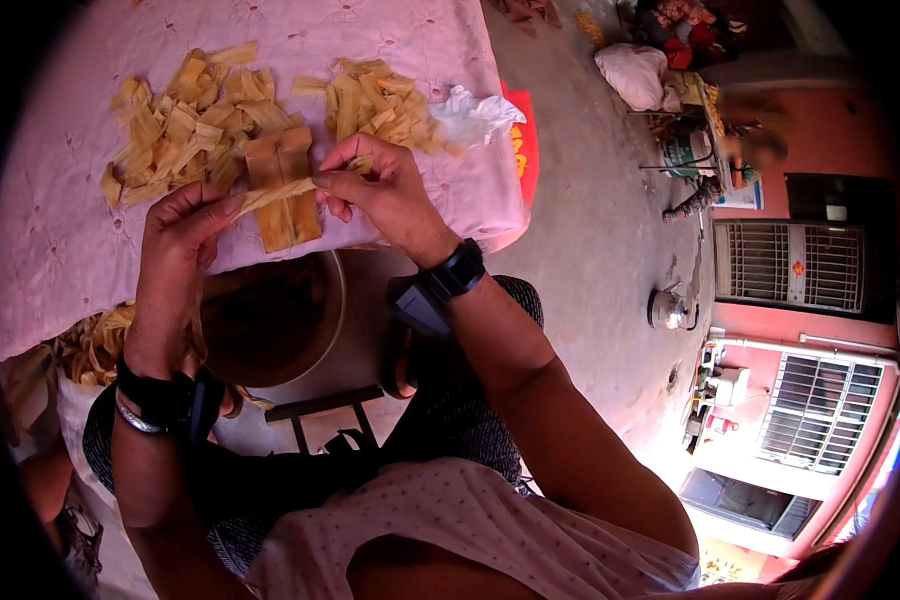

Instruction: The person picks up thin strips of material from a bucket and folds them around a central piece on a wooden block by hand, repeating the process with multiple strips.

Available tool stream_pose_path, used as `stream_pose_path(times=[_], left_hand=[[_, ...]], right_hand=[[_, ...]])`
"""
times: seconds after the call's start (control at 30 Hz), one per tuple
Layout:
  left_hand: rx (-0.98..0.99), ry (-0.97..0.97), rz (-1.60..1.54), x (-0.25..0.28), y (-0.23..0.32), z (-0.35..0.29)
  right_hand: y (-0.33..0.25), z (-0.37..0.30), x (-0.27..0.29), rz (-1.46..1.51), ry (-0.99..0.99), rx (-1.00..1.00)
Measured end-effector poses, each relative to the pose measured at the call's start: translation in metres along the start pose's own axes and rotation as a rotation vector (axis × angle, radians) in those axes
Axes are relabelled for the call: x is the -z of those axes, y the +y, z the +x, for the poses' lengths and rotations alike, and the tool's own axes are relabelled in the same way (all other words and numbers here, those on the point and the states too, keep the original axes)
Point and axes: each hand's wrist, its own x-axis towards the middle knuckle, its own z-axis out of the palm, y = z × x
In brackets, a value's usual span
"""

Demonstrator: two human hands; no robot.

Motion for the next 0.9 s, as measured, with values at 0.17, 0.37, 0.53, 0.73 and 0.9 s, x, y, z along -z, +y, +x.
stream_pose_path(times=[0.17, 0.37, 0.53, 0.73, 0.9], left_hand=[[-0.005, -0.02, 0.063, 0.004, -0.011, 0.016], [-0.14, -0.004, 0.294, 0.014, -0.034, 0.024], [0.015, -0.008, 0.133, -0.008, -0.009, -0.01], [0.146, -0.211, -0.018, -0.036, -0.019, -0.036], [0.149, -0.359, 0.213, -0.013, -0.006, -0.023]], right_hand=[[0.004, 0.007, 0.0, -0.141, 0.075, 0.001], [0.029, 0.009, -0.004, -0.745, 0.228, 0.339], [-0.005, -0.018, -0.018, -0.766, 0.112, 0.58], [0.015, -0.034, -0.049, -0.869, 0.14, 0.677], [0.004, -0.027, -0.021, -1.055, 0.165, 0.639]])
